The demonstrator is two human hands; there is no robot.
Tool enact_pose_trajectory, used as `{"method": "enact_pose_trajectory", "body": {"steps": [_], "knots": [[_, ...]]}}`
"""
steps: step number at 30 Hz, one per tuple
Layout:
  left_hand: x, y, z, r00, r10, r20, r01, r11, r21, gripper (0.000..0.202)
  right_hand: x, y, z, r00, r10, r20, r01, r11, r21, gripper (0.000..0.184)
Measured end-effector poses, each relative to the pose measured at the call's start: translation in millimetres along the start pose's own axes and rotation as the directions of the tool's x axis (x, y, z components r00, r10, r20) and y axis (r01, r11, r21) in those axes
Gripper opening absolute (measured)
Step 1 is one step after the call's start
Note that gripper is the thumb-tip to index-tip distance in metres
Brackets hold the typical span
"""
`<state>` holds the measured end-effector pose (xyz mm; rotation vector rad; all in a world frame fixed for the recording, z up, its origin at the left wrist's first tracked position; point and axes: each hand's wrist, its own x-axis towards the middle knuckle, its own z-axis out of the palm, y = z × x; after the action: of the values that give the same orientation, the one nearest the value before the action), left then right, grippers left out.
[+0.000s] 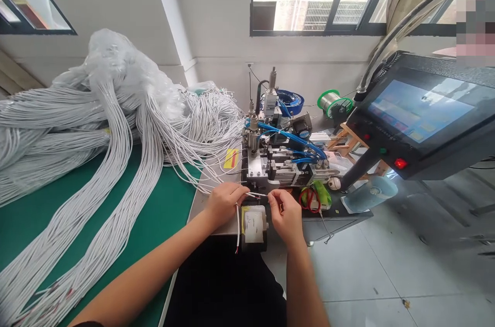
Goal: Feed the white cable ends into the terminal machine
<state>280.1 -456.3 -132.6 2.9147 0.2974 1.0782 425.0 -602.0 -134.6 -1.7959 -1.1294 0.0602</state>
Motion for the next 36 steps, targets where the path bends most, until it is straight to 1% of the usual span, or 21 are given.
{"method": "enact_pose_trajectory", "body": {"steps": [3, 7, 10, 12, 15, 17, 19, 22, 26, 29, 32, 34, 36], "knots": [[-6.9, -0.2, 3.3, 1.000, -0.005, -0.023, 0.004, 1.000, -0.030, 0.023, 2.4, 4.1, 2.7, 0.999, -0.015, 0.049, 0.014, 1.000, 0.025, 0.020], [-13.2, 2.3, 5.4, 0.999, -0.037, -0.016, 0.036, 0.998, -0.056, 0.026, 4.3, 5.9, 3.4, 0.988, 0.035, 0.148, -0.051, 0.993, 0.105, 0.022], [-14.4, 3.7, 6.2, 0.999, -0.045, -0.012, 0.044, 0.995, -0.084, 0.024, 5.4, 5.8, 3.9, 0.980, 0.054, 0.190, -0.083, 0.985, 0.150, 0.024], [-14.6, 3.7, 7.2, 0.999, -0.037, -0.012, 0.036, 0.994, -0.104, 0.023, 6.3, 5.4, 5.6, 0.978, 0.082, 0.192, -0.120, 0.974, 0.191, 0.026], [-14.6, 2.6, 9.6, 0.999, -0.043, 0.000, 0.043, 0.993, -0.113, 0.023, 7.3, 3.5, 10.7, 0.970, 0.163, 0.180, -0.208, 0.940, 0.271, 0.027], [-14.5, 1.6, 11.3, 0.998, -0.055, 0.019, 0.057, 0.993, -0.102, 0.023, 6.9, 1.0, 15.2, 0.966, 0.210, 0.152, -0.249, 0.916, 0.314, 0.028], [-14.3, 0.4, 12.5, 0.997, -0.064, 0.038, 0.067, 0.994, -0.091, 0.022, 5.4, -2.1, 19.7, 0.965, 0.236, 0.111, -0.260, 0.908, 0.330, 0.029], [-14.3, -1.3, 13.0, 0.995, -0.077, 0.064, 0.083, 0.991, -0.104, 0.018, 3.1, -6.1, 24.4, 0.971, 0.229, 0.073, -0.241, 0.919, 0.312, 0.028], [-14.4, -3.1, 12.4, 0.987, -0.103, 0.123, 0.116, 0.987, -0.109, 0.015, 3.1, -7.6, 25.3, 0.982, 0.173, 0.071, -0.186, 0.946, 0.264, 0.026], [-14.1, -4.3, 11.5, 0.979, -0.104, 0.174, 0.123, 0.987, -0.106, 0.014, 5.1, -7.5, 21.5, 0.983, 0.150, 0.109, -0.173, 0.954, 0.247, 0.026], [-13.3, -5.4, 10.9, 0.972, -0.100, 0.211, 0.125, 0.986, -0.112, 0.014, 8.0, -7.7, 15.1, 0.970, 0.167, 0.174, -0.205, 0.951, 0.230, 0.027], [-12.7, -5.9, 11.0, 0.971, -0.092, 0.219, 0.120, 0.986, -0.118, 0.015, 9.8, -6.8, 11.3, 0.965, 0.185, 0.186, -0.217, 0.962, 0.168, 0.028], [-11.9, -6.1, 11.4, 0.973, -0.084, 0.214, 0.113, 0.986, -0.126, 0.015, 10.7, -4.4, 9.0, 0.969, 0.177, 0.173, -0.187, 0.981, 0.043, 0.026]]}}
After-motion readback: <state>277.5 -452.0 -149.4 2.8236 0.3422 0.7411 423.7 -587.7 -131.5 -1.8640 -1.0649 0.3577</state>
